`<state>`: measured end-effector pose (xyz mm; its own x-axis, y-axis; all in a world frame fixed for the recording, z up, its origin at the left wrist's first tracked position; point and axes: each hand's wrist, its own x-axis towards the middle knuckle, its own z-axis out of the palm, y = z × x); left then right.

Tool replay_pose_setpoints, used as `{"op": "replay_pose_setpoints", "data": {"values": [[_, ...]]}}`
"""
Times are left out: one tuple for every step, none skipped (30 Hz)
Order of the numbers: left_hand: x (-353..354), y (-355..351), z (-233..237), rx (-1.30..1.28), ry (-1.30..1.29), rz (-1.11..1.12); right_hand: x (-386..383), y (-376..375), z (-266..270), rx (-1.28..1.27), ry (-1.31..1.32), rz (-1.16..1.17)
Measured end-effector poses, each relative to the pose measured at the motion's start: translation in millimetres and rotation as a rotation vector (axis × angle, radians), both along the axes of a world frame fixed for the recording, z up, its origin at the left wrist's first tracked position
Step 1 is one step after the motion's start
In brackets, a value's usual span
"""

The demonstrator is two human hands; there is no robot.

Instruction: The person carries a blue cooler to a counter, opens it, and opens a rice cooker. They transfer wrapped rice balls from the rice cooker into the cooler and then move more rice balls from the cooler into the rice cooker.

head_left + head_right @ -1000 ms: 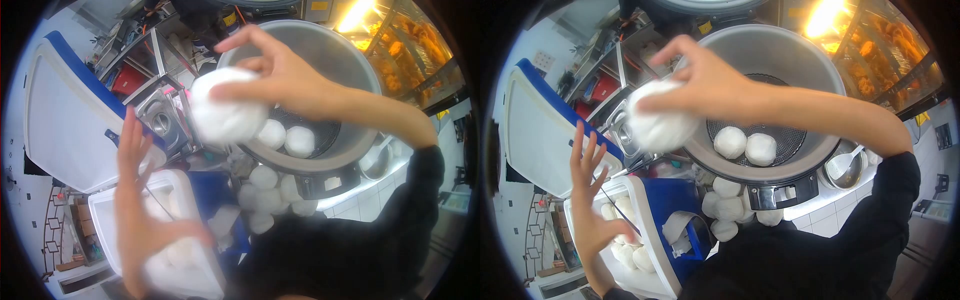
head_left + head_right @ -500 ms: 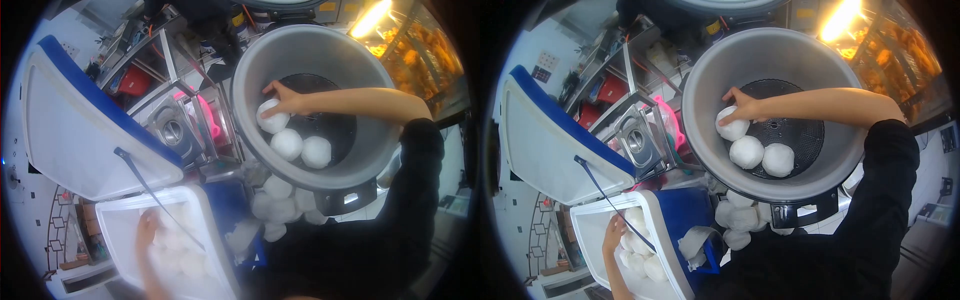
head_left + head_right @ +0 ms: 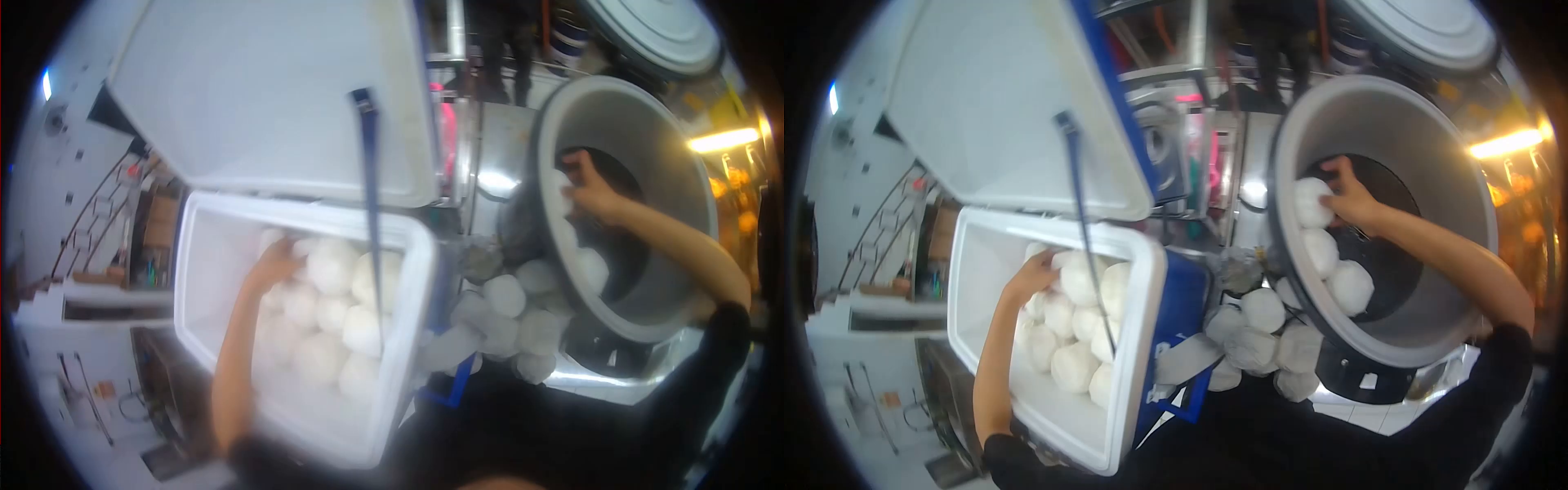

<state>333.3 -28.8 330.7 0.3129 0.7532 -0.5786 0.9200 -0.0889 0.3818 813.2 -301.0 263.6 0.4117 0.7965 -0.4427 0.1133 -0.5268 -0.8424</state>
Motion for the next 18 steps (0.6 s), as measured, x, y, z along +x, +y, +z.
{"op": "replay_pose_setpoints", "data": {"values": [[2.0, 0.5, 6.4, -0.067, -0.034, -0.035, -0.9, -1.2, 1.0, 0.008, 0.029, 0.013], [-6.9, 5.1, 0.9, -0.08, -0.118, -0.016, -1.1, -3.0, -0.6, 0.016, 0.028, 0.049], [-13.1, 8.0, -4.8, -0.072, -0.12, 0.012, -0.8, -6.0, -2.4, 0.02, -0.003, 0.068], [-14.6, 9.2, -8.8, -0.065, -0.16, 0.005, -3.7, -5.2, 0.9, 0.025, -0.035, 0.081], [-15.6, 10.4, -10.7, -0.059, -0.197, -0.008, -5.4, -4.4, 5.7, 0.03, -0.037, 0.097], [-14.6, 10.3, -8.4, -0.052, -0.199, 0.004, -7.1, -4.3, 16.0, -0.031, -0.011, 0.121], [-12.8, 10.1, -5.4, 0.009, -0.166, -0.034, -8.3, -4.2, 25.5, -0.092, 0.013, 0.143], [-12.5, 11.0, -0.9, 0.069, -0.132, -0.073, -11.0, -4.0, 32.9, -0.086, 0.009, 0.152], [-11.2, 11.7, 9.9, 0.076, -0.135, -0.065, -14.5, -3.7, 40.2, -0.165, -0.006, 0.206], [-10.1, 12.8, 23.5, 0.084, -0.079, -0.065, -17.2, -2.9, 49.4, -0.244, -0.022, 0.26], [-9.1, 10.3, 41.4, 0.093, -0.02, -0.066, -18.8, -1.0, 61.9, -0.236, -0.026, 0.266], [-8.9, 5.1, 64.6, 0.014, -0.105, -0.059, -19.9, 2.2, 77.7, -0.298, -0.139, 0.401], [-9.8, -2.0, 84.5, 0.026, -0.104, -0.055, -21.9, 5.7, 95.3, -0.358, -0.254, 0.533], [-11.0, -10.8, 101.6, -0.022, -0.262, -0.122, -27.6, 8.7, 115.6, -0.259, -0.379, 0.553], [-11.6, -20.0, 117.9, -0.074, -0.417, -0.194, -36.8, 10.1, 135.9, -0.066, -0.295, 0.493], [-5.3, -33.1, 129.6, -0.124, -0.543, -0.242, -49.7, 10.0, 155.8, 0.12, -0.207, 0.428], [7.9, -50.1, 141.1, -0.126, -0.54, -0.251, -68.9, 8.9, 179.7, 0.281, -0.192, 0.388], [25.3, -69.3, 152.0, -0.093, -0.573, -0.298, -91.7, 8.8, 199.0, 0.438, -0.181, 0.341]]}}
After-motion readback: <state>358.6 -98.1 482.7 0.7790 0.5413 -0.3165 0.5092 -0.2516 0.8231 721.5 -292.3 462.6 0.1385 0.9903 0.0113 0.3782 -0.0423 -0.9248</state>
